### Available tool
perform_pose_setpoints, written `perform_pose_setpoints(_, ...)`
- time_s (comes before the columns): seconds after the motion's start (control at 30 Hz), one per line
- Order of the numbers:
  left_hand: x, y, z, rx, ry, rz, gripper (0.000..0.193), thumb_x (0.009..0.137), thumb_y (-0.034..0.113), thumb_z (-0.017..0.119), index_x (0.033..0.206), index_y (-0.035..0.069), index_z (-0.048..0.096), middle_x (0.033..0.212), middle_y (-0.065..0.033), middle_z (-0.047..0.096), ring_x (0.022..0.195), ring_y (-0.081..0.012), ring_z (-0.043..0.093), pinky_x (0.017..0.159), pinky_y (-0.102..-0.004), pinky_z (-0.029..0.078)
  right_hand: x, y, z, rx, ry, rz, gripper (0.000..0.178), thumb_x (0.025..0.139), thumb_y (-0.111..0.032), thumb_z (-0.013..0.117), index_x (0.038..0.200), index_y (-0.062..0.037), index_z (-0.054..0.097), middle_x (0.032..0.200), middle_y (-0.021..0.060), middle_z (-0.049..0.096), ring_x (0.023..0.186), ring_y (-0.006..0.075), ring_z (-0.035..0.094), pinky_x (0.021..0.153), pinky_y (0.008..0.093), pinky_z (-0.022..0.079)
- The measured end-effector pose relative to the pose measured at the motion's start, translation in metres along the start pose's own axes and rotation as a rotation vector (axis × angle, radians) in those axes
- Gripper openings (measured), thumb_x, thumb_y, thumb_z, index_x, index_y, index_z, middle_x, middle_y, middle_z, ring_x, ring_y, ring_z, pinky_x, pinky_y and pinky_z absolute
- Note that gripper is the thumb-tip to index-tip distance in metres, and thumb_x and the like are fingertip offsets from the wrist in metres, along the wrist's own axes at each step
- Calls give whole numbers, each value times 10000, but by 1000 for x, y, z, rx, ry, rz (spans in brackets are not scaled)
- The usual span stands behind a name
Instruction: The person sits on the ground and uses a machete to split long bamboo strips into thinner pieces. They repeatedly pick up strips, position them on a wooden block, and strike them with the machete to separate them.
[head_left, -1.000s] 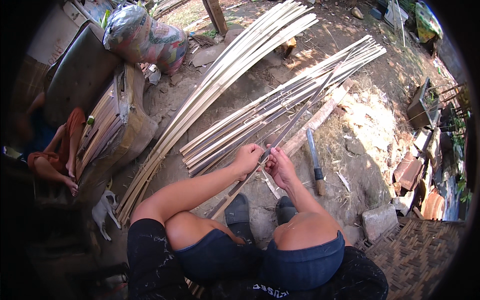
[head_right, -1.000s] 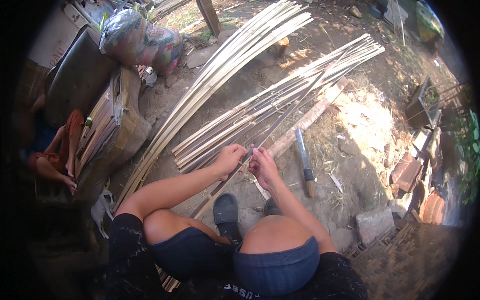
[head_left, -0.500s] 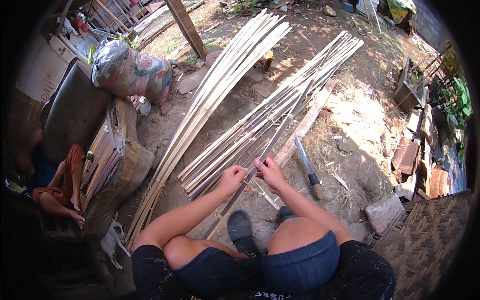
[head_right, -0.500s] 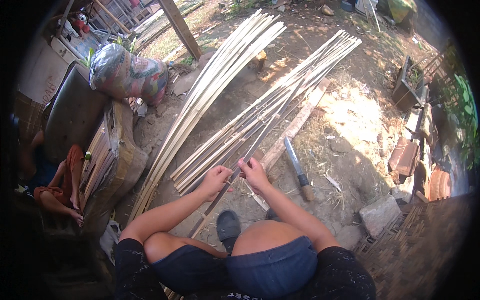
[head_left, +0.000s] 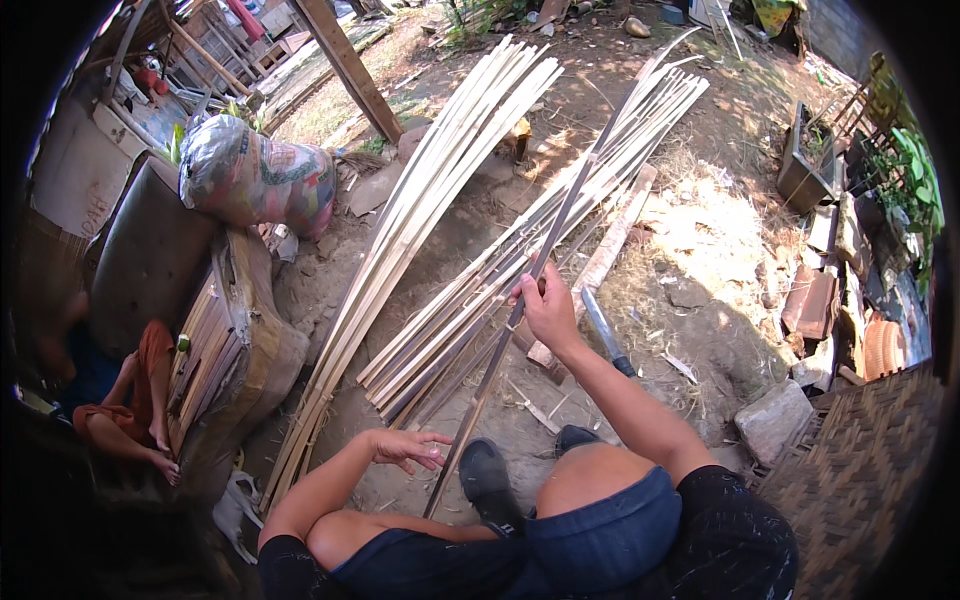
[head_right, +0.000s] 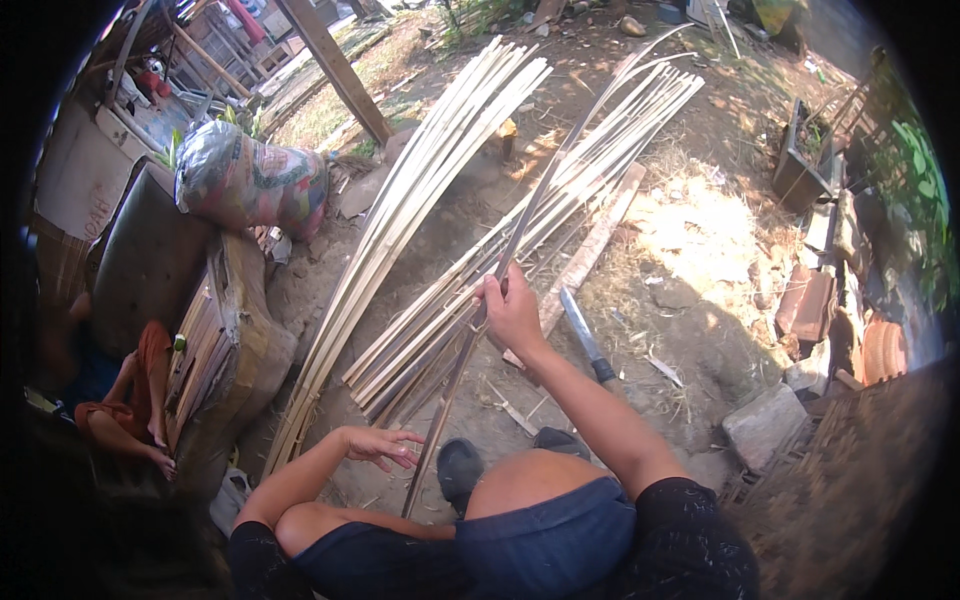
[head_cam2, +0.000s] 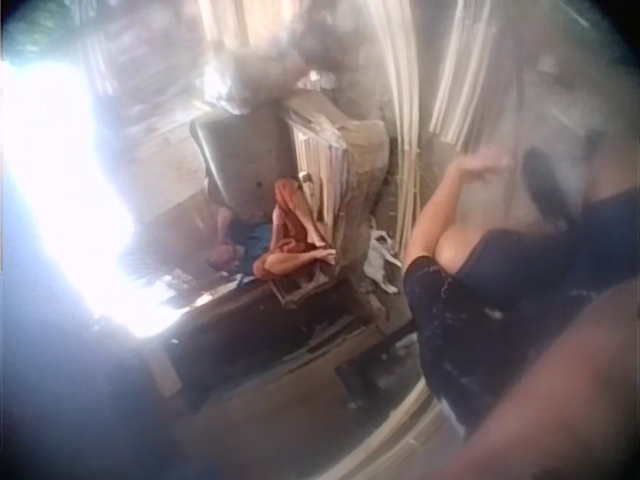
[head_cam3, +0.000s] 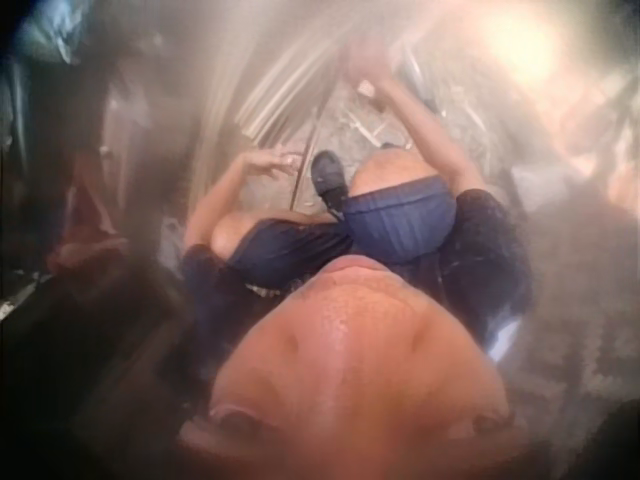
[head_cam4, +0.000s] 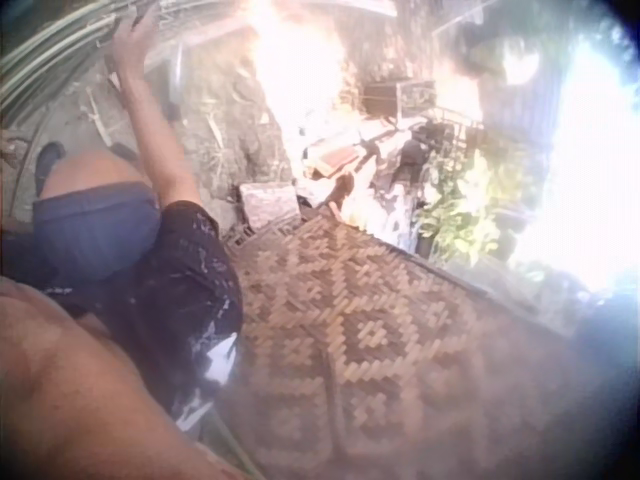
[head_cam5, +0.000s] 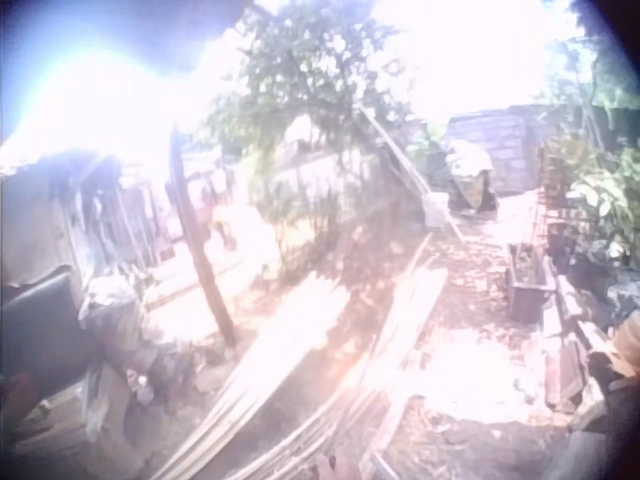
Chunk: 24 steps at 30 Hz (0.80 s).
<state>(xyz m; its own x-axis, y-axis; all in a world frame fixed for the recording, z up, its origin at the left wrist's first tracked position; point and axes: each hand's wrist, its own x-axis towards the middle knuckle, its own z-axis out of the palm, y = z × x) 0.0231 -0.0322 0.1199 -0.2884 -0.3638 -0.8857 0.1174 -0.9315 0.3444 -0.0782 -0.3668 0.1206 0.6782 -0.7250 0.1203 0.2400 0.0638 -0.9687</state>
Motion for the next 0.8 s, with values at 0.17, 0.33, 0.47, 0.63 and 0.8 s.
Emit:
perform_pose_setpoints(0.17,7,11,1,9,44,112,872,886,491,718,1554,184,249,1445,-99,472,1354,-219,433,1073,-465,359,57,-14,-18,-194,188,-178,286,1008,-189,512,1214,7,540,685,53,608,577,123,570,539,309,472)
perform_pose_setpoints(0.33,17,33,16,-29,33,268,865,895,457,721,1553,157,245,1403,-111,503,1297,-179,464,1018,-383,408,88,-39,-4,-422,268,-199,578,999,-233,514,1445,106,368,632,85,564,559,172,557,560,345,455)
perform_pose_setpoints(0.47,22,49,17,102,106,273,680,965,429,634,1498,118,349,1218,-65,575,1104,-142,539,900,-345,447,100,-45,-3,-436,282,-166,601,999,-253,513,1447,120,363,605,76,542,548,163,515,546,347,425)
perform_pose_setpoints(0.63,38,27,3,114,166,232,390,1034,394,524,1287,96,520,1003,4,553,921,-104,563,814,-298,459,93,-60,35,-438,82,-163,640,1002,-277,539,1473,100,325,725,76,648,616,139,599,578,298,475)
perform_pose_setpoints(0.8,40,-8,-5,-44,263,280,276,1025,359,557,1141,109,547,968,10,543,903,-108,568,807,-291,464,103,-65,94,-434,-229,-173,611,966,-295,571,1418,62,366,885,191,700,821,322,703,769,412,526)
